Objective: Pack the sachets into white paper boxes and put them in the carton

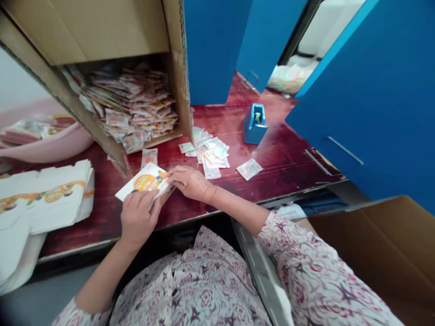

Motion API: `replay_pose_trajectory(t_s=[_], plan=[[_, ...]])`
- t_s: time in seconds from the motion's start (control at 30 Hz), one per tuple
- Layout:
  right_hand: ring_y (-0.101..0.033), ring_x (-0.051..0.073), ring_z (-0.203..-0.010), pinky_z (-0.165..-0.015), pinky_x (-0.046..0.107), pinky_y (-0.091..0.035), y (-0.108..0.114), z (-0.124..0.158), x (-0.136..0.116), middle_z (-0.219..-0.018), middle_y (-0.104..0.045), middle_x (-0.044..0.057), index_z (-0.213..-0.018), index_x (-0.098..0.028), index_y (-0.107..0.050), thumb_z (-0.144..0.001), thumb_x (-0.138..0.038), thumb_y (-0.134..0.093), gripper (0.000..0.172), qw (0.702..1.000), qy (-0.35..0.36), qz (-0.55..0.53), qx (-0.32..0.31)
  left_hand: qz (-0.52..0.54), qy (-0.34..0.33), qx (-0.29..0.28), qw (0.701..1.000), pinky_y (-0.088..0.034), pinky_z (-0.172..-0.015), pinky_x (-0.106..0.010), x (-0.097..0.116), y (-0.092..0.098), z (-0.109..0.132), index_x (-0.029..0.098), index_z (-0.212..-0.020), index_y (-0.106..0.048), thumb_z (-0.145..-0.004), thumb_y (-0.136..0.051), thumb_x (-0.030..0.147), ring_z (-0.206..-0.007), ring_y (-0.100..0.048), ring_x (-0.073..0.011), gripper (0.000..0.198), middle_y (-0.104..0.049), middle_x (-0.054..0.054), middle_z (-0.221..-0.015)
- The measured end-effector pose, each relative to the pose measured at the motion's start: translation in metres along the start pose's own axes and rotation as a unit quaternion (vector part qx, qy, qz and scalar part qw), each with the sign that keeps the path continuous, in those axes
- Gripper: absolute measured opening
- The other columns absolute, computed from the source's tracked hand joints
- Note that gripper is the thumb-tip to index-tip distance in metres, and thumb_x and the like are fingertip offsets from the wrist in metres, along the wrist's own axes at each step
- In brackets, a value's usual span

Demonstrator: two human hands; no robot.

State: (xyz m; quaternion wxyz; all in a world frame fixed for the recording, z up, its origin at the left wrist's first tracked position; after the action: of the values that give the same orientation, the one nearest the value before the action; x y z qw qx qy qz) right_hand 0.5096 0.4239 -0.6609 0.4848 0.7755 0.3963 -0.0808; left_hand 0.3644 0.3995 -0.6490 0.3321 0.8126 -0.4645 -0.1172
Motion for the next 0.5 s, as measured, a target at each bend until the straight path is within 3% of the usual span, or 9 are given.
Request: replay_pose_trajectory(t_s=[0.07, 0.13, 0.17, 0.23, 0.3, 0.4, 0.5], plan=[[-0.067, 0.016, -0.097, -0.093, 0.037, -0.055, 0.033, 0.001, 0.022, -0.103, -0.073, 0.003, -0.099, -0.026, -0.071, -0.096, -0.027, -0.053, 0.017, 0.996, -0.062, -0.036, 0.057, 0.007, -0.005, 0.017, 1.000, -0.047, -0.080, -0.036, -0.001, 0.001, 0.002, 0.017, -0.101, -0.066, -0.087, -0.064, 0.009, -0.080, -0.060, -0.0204, 0.016, -0.068, -0.006, -0.085], [-0.068, 0.017, -0.093, -0.088, 0.035, -0.056, 0.092, 0.011, 0.060, -0.102, -0.073, 0.004, -0.103, -0.024, -0.071, -0.094, -0.029, -0.056, 0.019, 0.974, -0.158, -0.010, 0.164, 0.013, -0.012, 0.031, 0.999, -0.047, -0.080, -0.036, 0.000, 0.002, 0.003, 0.017, -0.098, -0.066, -0.085, -0.066, 0.007, -0.079, -0.061, -0.0201, 0.016, -0.068, -0.005, -0.084], [-0.068, 0.017, -0.088, -0.084, 0.034, -0.056, 0.128, 0.022, 0.083, -0.102, -0.073, 0.004, -0.105, -0.023, -0.072, -0.093, -0.030, -0.057, 0.021, 0.950, -0.215, 0.015, 0.227, 0.011, -0.013, 0.037, 0.999, -0.047, -0.080, -0.036, 0.001, 0.002, 0.004, 0.017, -0.097, -0.066, -0.084, -0.067, 0.007, -0.079, -0.062, -0.0203, 0.017, -0.068, -0.005, -0.083], [-0.067, 0.017, -0.078, -0.074, 0.031, -0.055, 0.192, 0.046, 0.130, -0.098, -0.073, 0.005, -0.113, -0.019, -0.070, -0.093, -0.030, -0.054, 0.028, 0.892, -0.341, 0.080, 0.286, 0.000, -0.013, 0.042, 0.999, -0.047, -0.079, -0.036, 0.001, 0.001, 0.006, 0.017, -0.098, -0.067, -0.084, -0.068, 0.007, -0.079, -0.062, -0.0203, 0.018, -0.069, -0.004, -0.083], [-0.067, 0.017, -0.079, -0.072, 0.028, -0.052, 0.247, 0.072, 0.171, -0.097, -0.072, 0.006, -0.112, -0.018, -0.070, -0.094, -0.026, -0.050, 0.028, 0.814, -0.468, 0.180, 0.292, -0.008, -0.016, 0.041, 0.999, -0.047, -0.079, -0.036, 0.002, 0.000, 0.007, 0.017, -0.098, -0.067, -0.083, -0.069, 0.007, -0.078, -0.062, -0.0199, 0.018, -0.069, -0.004, -0.083], [-0.064, 0.024, -0.094, -0.083, 0.032, -0.048, 0.291, 0.092, 0.214, -0.079, -0.068, 0.009, -0.076, -0.014, -0.070, -0.089, -0.017, -0.056, 0.018, 0.772, -0.540, 0.214, 0.257, -0.013, -0.028, 0.041, 0.999, -0.047, -0.079, -0.037, 0.002, 0.000, 0.007, 0.015, -0.099, -0.067, -0.082, -0.071, 0.006, -0.077, -0.063, -0.0202, 0.020, -0.069, -0.005, -0.084], [-0.063, 0.026, -0.084, -0.079, 0.034, -0.047, 0.299, 0.097, 0.244, -0.056, -0.057, 0.006, -0.056, -0.017, -0.057, -0.084, -0.020, -0.067, 0.030, 0.766, -0.571, 0.178, 0.234, -0.018, -0.040, 0.044, 0.998, -0.047, -0.077, -0.038, 0.003, 0.000, 0.007, 0.013, -0.098, -0.068, -0.080, -0.073, 0.004, -0.076, -0.063, -0.0207, 0.021, -0.069, -0.006, -0.083]])
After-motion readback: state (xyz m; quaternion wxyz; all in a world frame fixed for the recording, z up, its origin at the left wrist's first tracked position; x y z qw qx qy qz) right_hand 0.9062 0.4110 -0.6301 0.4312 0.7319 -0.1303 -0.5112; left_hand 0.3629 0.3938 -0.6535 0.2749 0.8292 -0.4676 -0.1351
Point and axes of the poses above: each hand's wrist, its own z-axis away from the middle knuckle, its own y-axis out of the back of the hand, x = y × z, the point moved 9 cm from there along -z, towards the middle knuckle
